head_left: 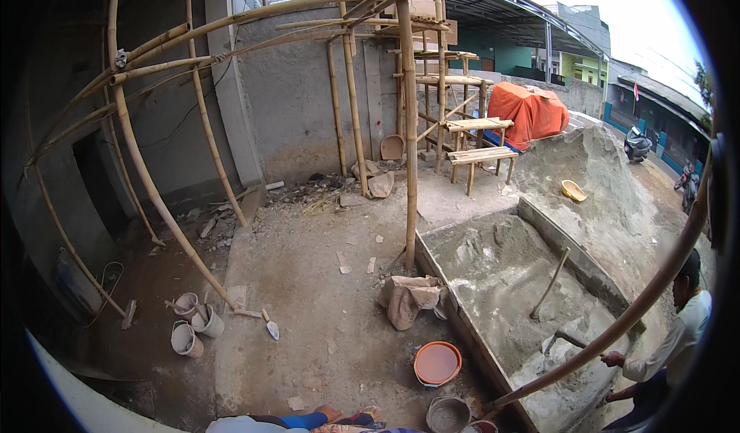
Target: The person repeatedly scoops wet cement from a mixing area into a red bucket and pours it into a large blue barrel. The person walks back and forth between the mixing area and the barrel, handling the bucket with both hands.
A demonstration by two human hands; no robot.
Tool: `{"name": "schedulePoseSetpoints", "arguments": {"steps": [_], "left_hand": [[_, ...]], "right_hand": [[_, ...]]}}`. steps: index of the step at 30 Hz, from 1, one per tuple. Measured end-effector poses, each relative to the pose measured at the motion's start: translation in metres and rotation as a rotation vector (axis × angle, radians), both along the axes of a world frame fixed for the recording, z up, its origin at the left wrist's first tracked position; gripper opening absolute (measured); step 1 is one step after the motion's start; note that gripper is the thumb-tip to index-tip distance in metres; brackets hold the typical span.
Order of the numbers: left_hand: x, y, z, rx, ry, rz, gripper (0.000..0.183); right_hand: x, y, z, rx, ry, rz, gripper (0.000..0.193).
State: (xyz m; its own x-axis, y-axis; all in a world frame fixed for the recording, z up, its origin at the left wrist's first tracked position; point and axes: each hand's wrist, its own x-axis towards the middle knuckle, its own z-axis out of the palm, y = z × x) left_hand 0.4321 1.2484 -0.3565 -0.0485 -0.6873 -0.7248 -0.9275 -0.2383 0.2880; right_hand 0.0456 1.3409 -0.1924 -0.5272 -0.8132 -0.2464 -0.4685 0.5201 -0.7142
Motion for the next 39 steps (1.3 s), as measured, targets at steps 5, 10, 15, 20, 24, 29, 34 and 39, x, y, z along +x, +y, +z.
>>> {"name": "schedulePoseSetpoints", "arguments": {"steps": [5,10,15,20,24,29,34,39], "left_hand": [[0.007,0.013,-0.022,-0.053,0.036,0.124,0.058],[-0.003,0.027,-0.024,-0.019,0.076,0.193,0.058],[0.004,0.059,-0.037,-0.064,0.063,0.263,0.055],[0.021,0.074,-0.06,-0.167,0.171,0.151,0.053],[0.054,0.11,-0.068,-0.13,0.173,0.248,0.052],[0.054,0.084,-0.064,0.041,0.06,0.17,0.052],[0.038,0.043,-0.029,-0.071,0.038,0.067,0.052],[0.023,0.019,-0.028,0.05,0.261,0.209,0.039]], "right_hand": [[-0.007,0.03,-0.027,0.03,0.049,0.027,0.033],[-0.002,0.005,-0.015,0.018,0.061,0.103,0.032],[0.022,-0.033,0.0,-0.016,0.037,0.236,0.031],[0.041,-0.061,0.015,-0.044,0.034,0.274,0.03],[0.074,-0.061,0.006,-0.006,0.032,0.338,0.029],[0.039,-0.001,-0.026,0.11,0.102,0.257,0.028],[0.002,0.147,-0.076,0.354,0.18,0.186,0.027],[0.004,0.17,-0.071,0.3,0.227,-0.227,0.02]]}}
